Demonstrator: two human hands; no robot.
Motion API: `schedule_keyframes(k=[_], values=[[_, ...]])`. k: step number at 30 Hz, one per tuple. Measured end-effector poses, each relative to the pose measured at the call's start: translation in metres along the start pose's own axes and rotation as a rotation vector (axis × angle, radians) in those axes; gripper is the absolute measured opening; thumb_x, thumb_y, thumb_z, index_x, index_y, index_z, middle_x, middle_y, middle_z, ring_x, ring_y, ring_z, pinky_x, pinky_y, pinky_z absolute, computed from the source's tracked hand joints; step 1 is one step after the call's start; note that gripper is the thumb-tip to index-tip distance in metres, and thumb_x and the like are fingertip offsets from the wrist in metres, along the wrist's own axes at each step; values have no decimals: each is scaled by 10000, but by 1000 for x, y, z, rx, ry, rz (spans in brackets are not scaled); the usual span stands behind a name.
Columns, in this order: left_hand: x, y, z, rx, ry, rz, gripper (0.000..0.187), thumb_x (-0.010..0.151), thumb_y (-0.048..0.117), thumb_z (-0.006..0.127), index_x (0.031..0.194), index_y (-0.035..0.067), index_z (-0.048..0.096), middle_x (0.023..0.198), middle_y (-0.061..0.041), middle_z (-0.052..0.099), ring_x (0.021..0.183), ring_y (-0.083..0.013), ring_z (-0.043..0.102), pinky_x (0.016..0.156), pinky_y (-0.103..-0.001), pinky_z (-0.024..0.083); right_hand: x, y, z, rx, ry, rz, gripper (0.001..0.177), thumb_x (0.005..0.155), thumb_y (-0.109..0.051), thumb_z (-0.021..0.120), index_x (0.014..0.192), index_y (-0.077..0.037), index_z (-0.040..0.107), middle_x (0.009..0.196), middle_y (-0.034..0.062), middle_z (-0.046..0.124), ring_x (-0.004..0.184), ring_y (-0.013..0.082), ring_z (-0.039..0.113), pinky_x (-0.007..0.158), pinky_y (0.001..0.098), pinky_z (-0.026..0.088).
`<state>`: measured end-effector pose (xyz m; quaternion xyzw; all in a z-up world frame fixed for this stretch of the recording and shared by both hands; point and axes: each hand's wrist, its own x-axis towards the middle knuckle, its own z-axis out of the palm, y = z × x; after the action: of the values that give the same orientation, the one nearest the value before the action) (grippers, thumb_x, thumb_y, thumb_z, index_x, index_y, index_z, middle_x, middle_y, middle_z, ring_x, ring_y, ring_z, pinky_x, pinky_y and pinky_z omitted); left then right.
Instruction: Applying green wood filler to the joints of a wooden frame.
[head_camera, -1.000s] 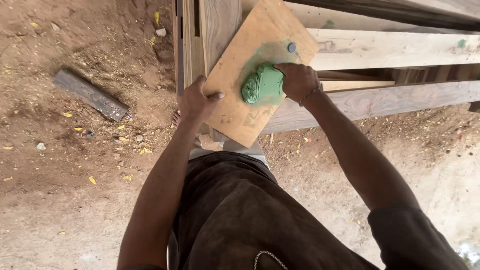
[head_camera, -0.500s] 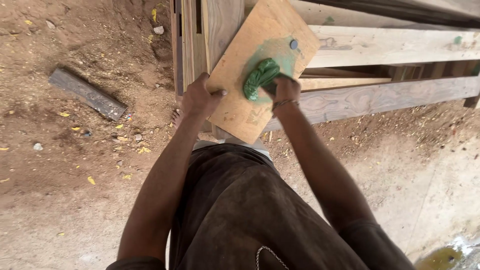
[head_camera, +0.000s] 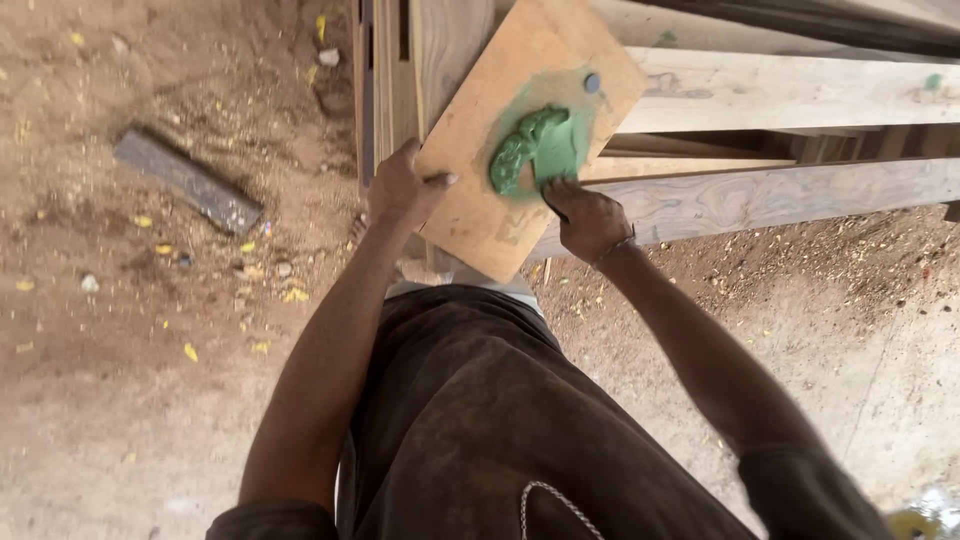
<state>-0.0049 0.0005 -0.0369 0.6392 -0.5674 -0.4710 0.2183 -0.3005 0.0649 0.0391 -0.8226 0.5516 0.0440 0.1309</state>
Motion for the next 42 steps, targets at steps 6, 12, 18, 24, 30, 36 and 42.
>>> schedule_keyframes(k=[6, 12, 18, 24, 30, 36, 42], values=[[-14, 33, -23, -52, -146, -181, 744, 794, 323, 870, 1408, 64, 539, 1208, -148, 724, 947, -225, 744, 896, -426, 595, 63, -14, -75, 110, 42, -94, 338, 995, -23, 520, 1281, -87, 689, 1160, 171, 747, 961, 334, 746, 894, 467, 612], [-9, 14, -5, -5, -51, -158, 815, 729, 342, 927, 1381, 51, 532, 1270, -165, 649, 1019, -275, 690, 939, -473, 525, 107, -41, -63, 29, -143, 5, 428, 861, 6, 544, 1241, -100, 710, 1039, 178, 752, 909, 370, 716, 829, 507, 573], [-11, 30, -13, 25, -82, -240, 768, 742, 387, 907, 1390, 130, 585, 1298, -104, 677, 1145, -255, 658, 1026, -462, 489, 80, -37, -43, 7, -319, -287, 430, 835, 32, 545, 1229, -49, 696, 1061, 195, 736, 947, 347, 708, 872, 481, 567], [-31, 52, -27, 56, -99, -274, 797, 782, 426, 873, 1439, 120, 541, 1335, -129, 653, 1217, -259, 626, 1073, -461, 469, 83, -26, -67, -453, -716, -622, 421, 826, 1, 585, 1167, -194, 739, 1080, 70, 754, 1034, 259, 707, 905, 425, 584], [-23, 33, -9, 30, -41, -221, 829, 760, 354, 896, 1447, 85, 517, 1446, -142, 562, 1312, -293, 540, 1128, -495, 392, 89, 43, -105, -69, -196, -611, 405, 913, -28, 631, 1296, -143, 697, 1302, 78, 702, 1148, 239, 677, 959, 433, 582], [-20, 36, -14, 36, -61, -190, 805, 806, 347, 881, 1446, 35, 507, 1482, -175, 526, 1346, -329, 515, 1153, -508, 379, 15, 68, 54, -210, 345, -350, 378, 1061, -42, 505, 1426, -99, 590, 1451, 108, 627, 1319, 238, 654, 1025, 319, 588], [-18, 37, -14, 45, -51, -200, 827, 780, 336, 889, 1443, 44, 489, 1453, -178, 531, 1309, -320, 532, 1122, -493, 384, 49, -9, -118, -58, -445, 174, 508, 974, -5, 457, 1388, -259, 604, 1330, 67, 657, 1005, 257, 737, 652, 393, 682]])
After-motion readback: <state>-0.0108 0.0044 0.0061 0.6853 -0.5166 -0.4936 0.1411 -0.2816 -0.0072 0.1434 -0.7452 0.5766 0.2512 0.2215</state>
